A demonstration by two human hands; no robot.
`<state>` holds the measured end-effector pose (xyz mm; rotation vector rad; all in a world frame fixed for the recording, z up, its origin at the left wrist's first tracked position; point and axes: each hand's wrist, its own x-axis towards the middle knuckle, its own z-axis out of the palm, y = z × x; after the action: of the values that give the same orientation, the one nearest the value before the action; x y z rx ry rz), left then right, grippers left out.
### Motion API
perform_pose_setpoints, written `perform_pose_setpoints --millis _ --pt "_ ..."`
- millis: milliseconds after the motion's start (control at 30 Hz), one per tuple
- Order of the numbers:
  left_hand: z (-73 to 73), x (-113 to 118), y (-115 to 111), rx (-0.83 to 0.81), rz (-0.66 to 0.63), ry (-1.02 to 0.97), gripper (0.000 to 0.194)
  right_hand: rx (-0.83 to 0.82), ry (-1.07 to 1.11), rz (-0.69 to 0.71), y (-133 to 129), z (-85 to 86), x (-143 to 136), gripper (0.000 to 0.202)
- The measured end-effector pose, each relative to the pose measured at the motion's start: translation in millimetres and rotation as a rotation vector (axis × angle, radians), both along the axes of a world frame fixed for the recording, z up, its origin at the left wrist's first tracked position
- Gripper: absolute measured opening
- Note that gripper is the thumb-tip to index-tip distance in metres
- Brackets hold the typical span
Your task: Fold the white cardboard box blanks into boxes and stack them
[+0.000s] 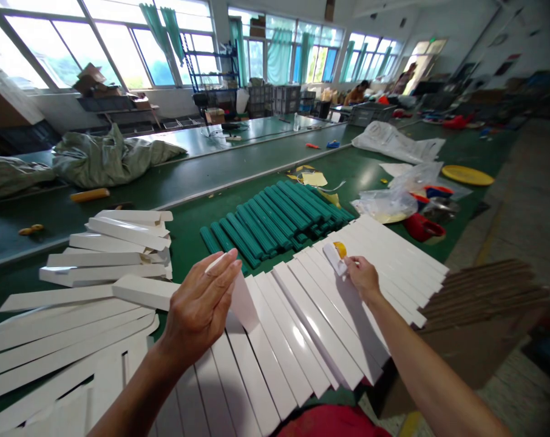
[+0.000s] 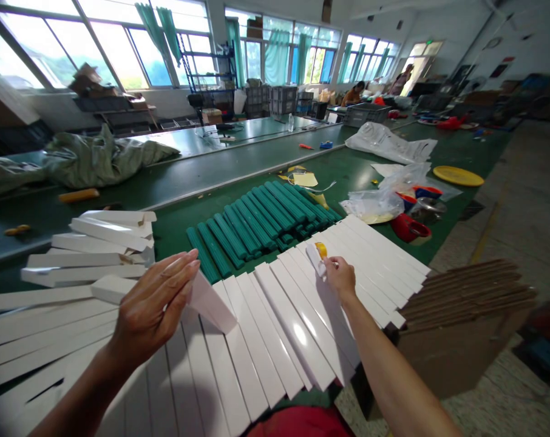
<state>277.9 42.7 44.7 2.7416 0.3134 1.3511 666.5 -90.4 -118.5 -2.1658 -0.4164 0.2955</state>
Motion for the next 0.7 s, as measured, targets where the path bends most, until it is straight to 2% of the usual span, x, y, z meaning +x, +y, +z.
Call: perform_pose_setpoints --millis 133,267,433,700 --pt "-0.4 0 -2 0.003 0.001 0.005 0.054 0.050 0.262 -0.113 12 9.1 8 0.020" --pt "-0.8 -2 -5 -0.002 -0.005 0.005 0.053 0.126 0.470 -0.190 19 17.1 13 0.021" --pt "0.1 -1 -5 -0.007 0.001 -0.009 0.053 0.305 0.547 -0.211 6 16.8 5 0.019" --pt "1.1 2 -6 -0.004 -0.009 -0.008 0.049 0.555 0.586 -0.161 -20 2.6 -7 0.019"
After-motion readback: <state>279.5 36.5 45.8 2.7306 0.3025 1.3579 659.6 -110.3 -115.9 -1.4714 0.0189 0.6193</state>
